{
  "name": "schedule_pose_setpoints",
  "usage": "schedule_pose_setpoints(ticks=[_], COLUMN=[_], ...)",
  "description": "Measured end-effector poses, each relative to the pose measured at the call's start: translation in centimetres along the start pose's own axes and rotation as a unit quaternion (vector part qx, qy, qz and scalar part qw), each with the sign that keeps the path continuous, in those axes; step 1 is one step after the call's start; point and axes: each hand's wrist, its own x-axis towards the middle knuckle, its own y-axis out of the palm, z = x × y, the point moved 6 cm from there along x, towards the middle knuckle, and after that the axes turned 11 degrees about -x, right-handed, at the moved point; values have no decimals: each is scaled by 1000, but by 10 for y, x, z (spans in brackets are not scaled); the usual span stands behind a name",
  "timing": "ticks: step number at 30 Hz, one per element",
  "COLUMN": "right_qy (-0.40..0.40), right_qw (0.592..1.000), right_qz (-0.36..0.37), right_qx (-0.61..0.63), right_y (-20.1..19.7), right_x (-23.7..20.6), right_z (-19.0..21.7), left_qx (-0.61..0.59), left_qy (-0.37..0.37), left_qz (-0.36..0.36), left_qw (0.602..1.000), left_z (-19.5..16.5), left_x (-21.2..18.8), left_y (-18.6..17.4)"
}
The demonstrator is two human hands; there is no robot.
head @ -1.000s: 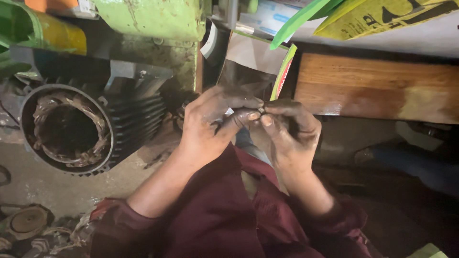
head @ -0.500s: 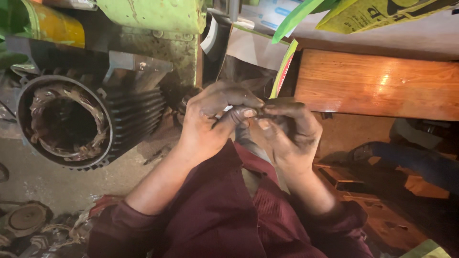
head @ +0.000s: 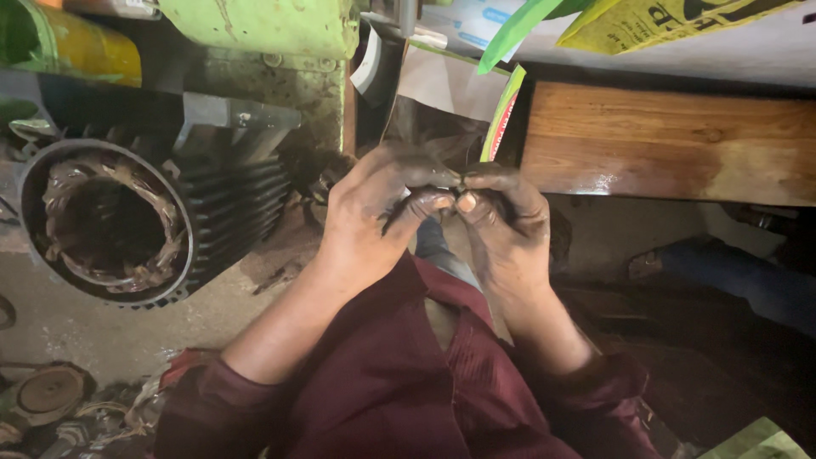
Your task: The person repairs an electric water pump at a cluttered workbench. They hammer a component onto the motor shaft, carry the pump housing across the shop, press a small bearing or bushing into place by hand, apply grease from a small packet to a part, and fit the round end cover onto the pump housing.
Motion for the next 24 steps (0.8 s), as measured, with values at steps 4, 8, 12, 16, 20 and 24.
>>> schedule_pose_setpoints(ticks=[4, 8, 12, 16, 20, 24], right_qy=[-22, -25, -4, 0, 12, 67], right_qw=[1000, 1000, 1000, 997, 994, 997], right_qz=[-1, 12, 15, 9, 22, -6], right_qx=[-17, -13, -7, -73, -103, -21], right_y=[-3, -4, -6, -9, -10, -11], right_x=[1, 3, 7, 12, 21, 24], right_z=[-4, -8, -15, -20, -26, -40], left_qx=[55, 48, 39, 46, 54, 81], left_qy=[7, 1, 7, -39, -74, -76], left_qz=[3, 3, -12, -21, -20, -2], left_qw=[998, 999, 999, 998, 996, 994], left_z=[3, 6, 8, 16, 25, 32], left_x=[0, 1, 3, 5, 6, 8], left_y=[-1, -2, -1, -2, -5, -6])
